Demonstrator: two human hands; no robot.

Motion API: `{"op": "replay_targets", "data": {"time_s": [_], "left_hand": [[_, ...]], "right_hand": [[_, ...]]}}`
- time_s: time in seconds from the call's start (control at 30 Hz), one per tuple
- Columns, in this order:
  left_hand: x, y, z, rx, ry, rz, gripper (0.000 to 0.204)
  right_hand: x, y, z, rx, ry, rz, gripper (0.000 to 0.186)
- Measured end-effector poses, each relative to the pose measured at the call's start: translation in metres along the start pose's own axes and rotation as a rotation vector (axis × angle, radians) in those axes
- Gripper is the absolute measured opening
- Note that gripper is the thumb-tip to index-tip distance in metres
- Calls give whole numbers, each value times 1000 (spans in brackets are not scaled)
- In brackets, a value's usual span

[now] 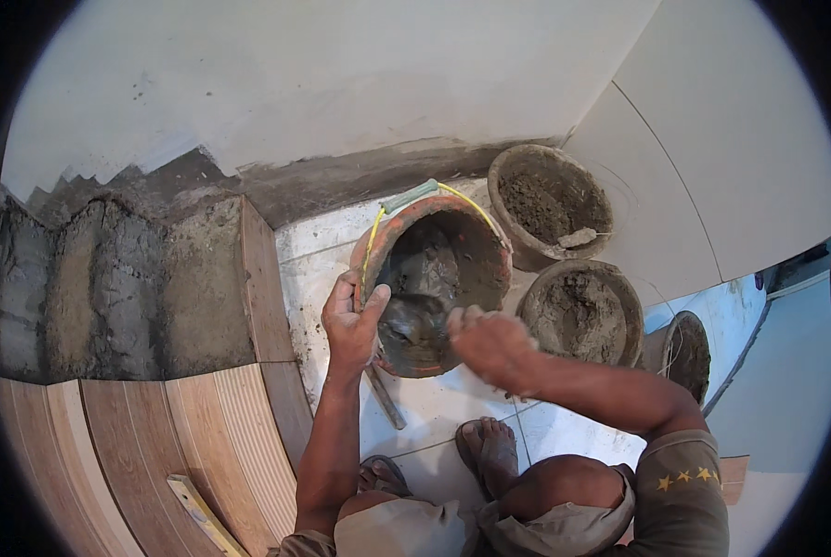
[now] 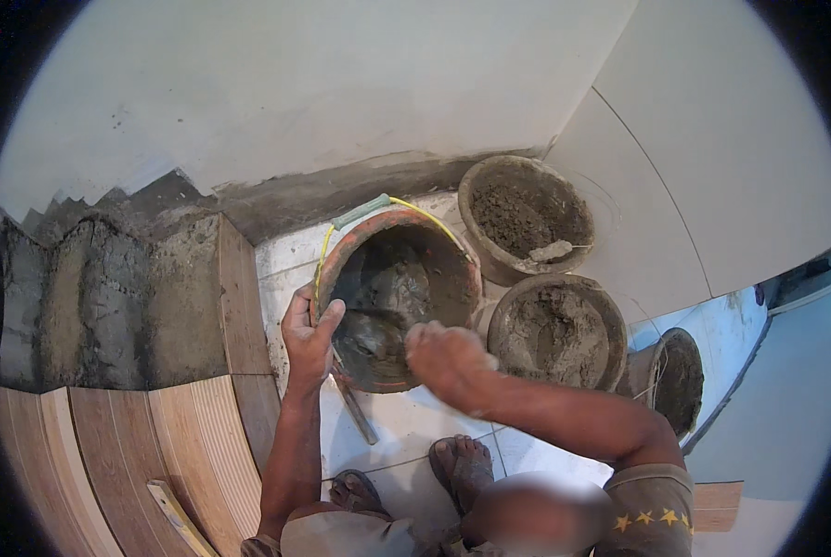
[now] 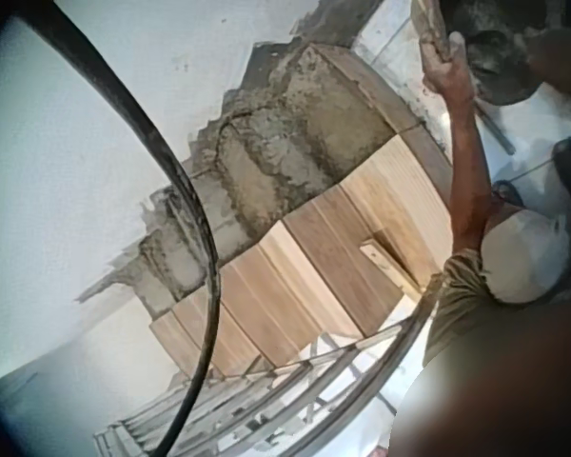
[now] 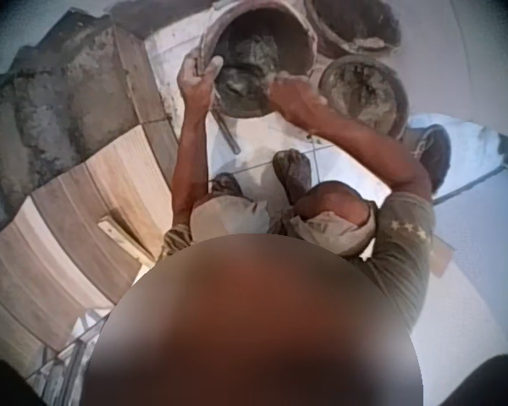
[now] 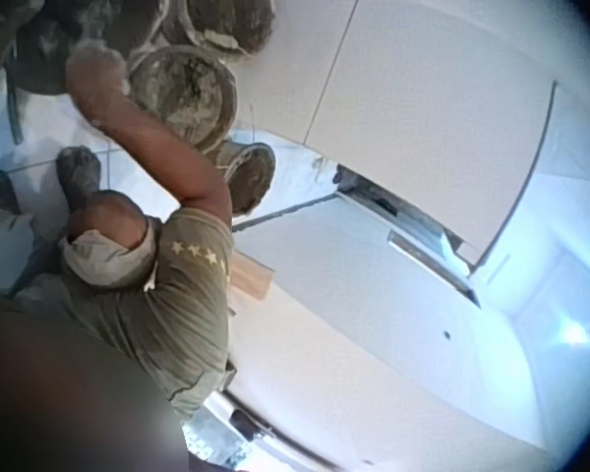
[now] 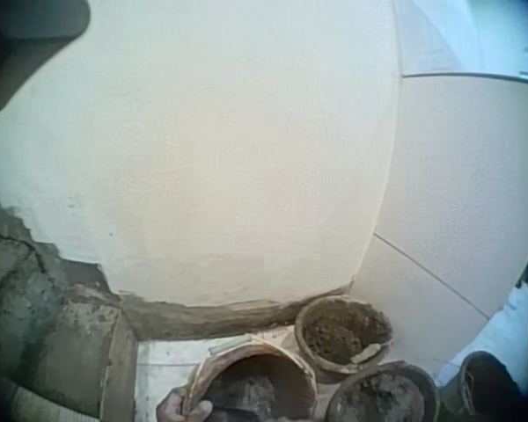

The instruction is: The person is applying mortar and wood-patterned tiles to a staircase.

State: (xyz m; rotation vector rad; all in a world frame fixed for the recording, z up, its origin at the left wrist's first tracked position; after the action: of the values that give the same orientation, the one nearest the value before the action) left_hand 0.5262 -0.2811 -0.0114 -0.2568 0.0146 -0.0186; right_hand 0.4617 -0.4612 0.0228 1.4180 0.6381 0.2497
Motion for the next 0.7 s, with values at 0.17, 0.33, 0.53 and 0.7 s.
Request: {"op": "replay_targets", "data": {"time_s": [0.17, 0.33, 0.53, 0.7], "left_hand": [[-2, 9, -11, -61, 30, -12, 31], [1, 21, -10, -174, 14, 55, 35], [-8, 20, -23, -237, 54, -32, 41], [-13, 4, -15, -110, 54, -51, 44]], "right_hand": [[-2, 22, 35, 169, -240, -69, 26], [9, -12, 47, 397, -210, -206, 20], [4, -44, 13, 950, -316, -388, 26], [2, -45, -5, 1399, -398, -309, 21]]}}
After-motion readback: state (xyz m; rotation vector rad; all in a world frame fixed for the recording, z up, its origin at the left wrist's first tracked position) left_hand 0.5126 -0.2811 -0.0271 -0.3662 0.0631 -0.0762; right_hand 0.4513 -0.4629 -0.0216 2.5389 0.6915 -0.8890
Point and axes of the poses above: each hand's wrist, its own x-axis towards the middle knuckle, its own y-axis out of the back of the hand, z = x × y, the point moved 6 cm from there along x, towards the middle knuckle, and after that the axes turned 8 degrees about y, right-handed, at the moved point
